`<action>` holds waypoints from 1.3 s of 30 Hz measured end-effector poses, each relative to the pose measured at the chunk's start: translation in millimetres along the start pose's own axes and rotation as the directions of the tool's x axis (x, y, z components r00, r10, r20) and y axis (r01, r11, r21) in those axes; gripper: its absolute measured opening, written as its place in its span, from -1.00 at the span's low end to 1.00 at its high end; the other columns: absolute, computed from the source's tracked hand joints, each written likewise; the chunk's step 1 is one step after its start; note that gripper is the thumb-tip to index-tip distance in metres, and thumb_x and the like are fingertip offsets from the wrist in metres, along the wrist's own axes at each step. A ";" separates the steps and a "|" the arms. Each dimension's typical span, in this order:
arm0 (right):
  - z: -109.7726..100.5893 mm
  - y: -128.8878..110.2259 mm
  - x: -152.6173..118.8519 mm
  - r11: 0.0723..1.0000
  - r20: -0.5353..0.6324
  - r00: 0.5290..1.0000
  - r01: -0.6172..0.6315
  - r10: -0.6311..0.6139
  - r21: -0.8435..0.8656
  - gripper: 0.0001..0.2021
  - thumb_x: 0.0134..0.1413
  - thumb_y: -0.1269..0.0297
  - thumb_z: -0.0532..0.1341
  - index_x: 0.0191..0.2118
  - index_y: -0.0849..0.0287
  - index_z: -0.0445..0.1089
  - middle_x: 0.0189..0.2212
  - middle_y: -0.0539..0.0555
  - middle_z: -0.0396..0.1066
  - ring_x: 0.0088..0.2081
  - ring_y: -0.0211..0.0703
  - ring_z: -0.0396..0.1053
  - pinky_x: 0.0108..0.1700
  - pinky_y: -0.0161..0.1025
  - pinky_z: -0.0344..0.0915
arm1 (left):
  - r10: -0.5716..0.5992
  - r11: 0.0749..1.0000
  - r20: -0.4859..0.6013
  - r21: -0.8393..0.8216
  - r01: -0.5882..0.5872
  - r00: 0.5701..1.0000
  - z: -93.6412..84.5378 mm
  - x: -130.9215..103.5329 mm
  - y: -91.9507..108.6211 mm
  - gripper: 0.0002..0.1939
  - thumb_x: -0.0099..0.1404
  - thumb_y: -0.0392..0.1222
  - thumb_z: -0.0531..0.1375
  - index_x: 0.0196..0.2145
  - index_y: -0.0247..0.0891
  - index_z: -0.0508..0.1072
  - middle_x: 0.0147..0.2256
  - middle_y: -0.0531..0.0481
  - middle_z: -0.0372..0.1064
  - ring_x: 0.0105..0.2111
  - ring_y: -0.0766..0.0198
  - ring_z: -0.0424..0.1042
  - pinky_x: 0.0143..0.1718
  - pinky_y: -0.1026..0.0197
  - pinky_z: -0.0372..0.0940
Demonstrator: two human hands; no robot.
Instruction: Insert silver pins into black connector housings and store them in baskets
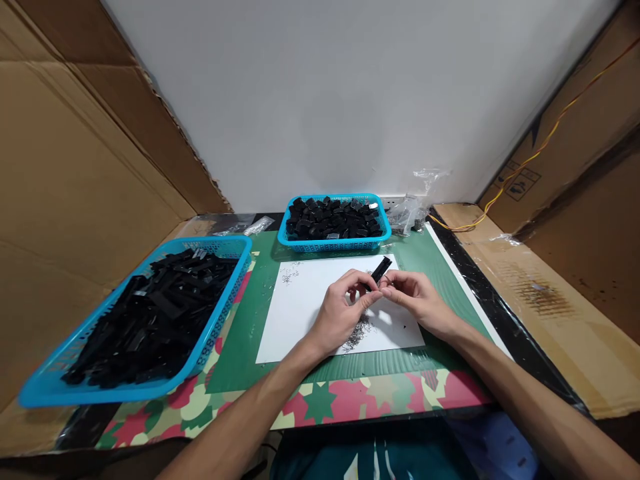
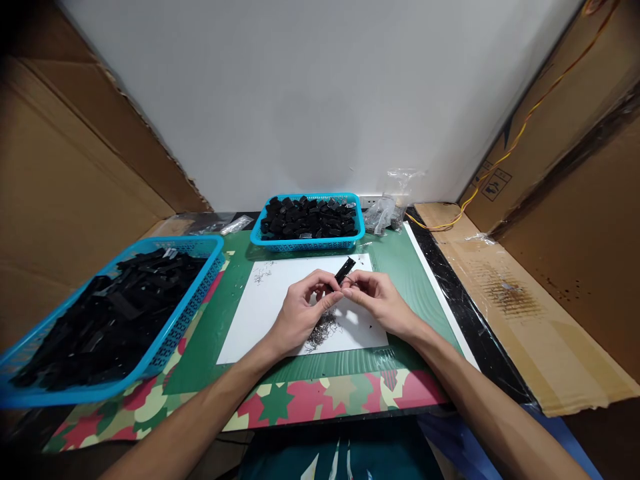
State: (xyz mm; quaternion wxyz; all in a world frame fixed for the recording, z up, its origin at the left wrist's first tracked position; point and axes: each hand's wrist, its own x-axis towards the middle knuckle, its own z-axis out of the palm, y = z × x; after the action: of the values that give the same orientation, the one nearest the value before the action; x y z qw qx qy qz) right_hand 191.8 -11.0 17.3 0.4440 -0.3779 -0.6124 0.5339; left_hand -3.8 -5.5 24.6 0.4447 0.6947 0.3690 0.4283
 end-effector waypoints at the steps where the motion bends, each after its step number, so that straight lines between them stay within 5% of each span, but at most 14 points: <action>1: 1.6 -0.6 0.3 1.000 -0.022 1.000 -0.003 0.002 -0.001 -0.66 0.21 -0.04 0.35 -0.30 0.17 0.46 -0.39 0.01 0.36 -0.34 -0.20 0.27 -0.26 -0.27 0.24 | -0.007 1.000 -0.013 -0.006 0.007 1.000 0.5 0.0 -0.4 -0.76 0.41 -0.01 0.28 -0.26 -0.25 0.50 -0.26 -0.02 0.43 -0.31 0.27 0.35 -0.26 0.23 0.22; 10: 4.0 5.2 -2.0 0.982 -0.173 0.973 0.130 -0.152 -0.136 -0.79 0.16 0.11 0.40 -0.26 0.15 0.65 -0.52 -0.03 0.31 -0.45 -0.24 0.20 -0.41 -0.26 0.13 | -0.067 0.995 -0.050 -0.072 0.064 0.996 2.9 -1.5 -1.3 -0.75 0.43 0.02 0.25 -0.19 -0.24 0.44 -0.27 0.02 0.37 -0.29 0.28 0.33 -0.24 0.25 0.23; 18: 3.0 -3.1 -5.8 0.916 -0.223 0.926 0.221 -0.305 -0.334 -0.87 0.20 0.23 0.37 -0.30 0.13 0.66 -0.51 0.01 0.42 -0.47 -0.23 0.25 -0.44 -0.25 0.13 | -0.040 0.998 0.014 0.043 0.040 0.999 2.8 -1.8 0.2 -0.76 0.47 -0.01 0.20 -0.22 -0.24 0.49 -0.24 0.00 0.41 -0.30 0.28 0.33 -0.26 0.24 0.20; 39: -3.7 -5.6 -4.7 0.932 -0.142 0.960 0.191 -0.243 -0.307 -0.85 0.20 0.19 0.38 -0.32 0.14 0.63 -0.47 0.04 0.49 -0.48 -0.25 0.25 -0.47 -0.26 0.14 | 0.042 0.990 0.044 0.132 -0.047 0.998 0.9 -2.0 3.3 -0.80 0.51 -0.08 0.16 -0.22 -0.22 0.48 -0.24 -0.01 0.35 -0.29 0.26 0.32 -0.23 0.21 0.21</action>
State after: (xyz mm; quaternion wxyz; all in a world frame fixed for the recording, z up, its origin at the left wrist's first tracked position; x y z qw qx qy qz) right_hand 196.8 -15.1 22.3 0.4929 -0.4146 -0.6801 0.3500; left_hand -3.3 -8.7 27.0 0.3951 0.7397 0.3719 0.3981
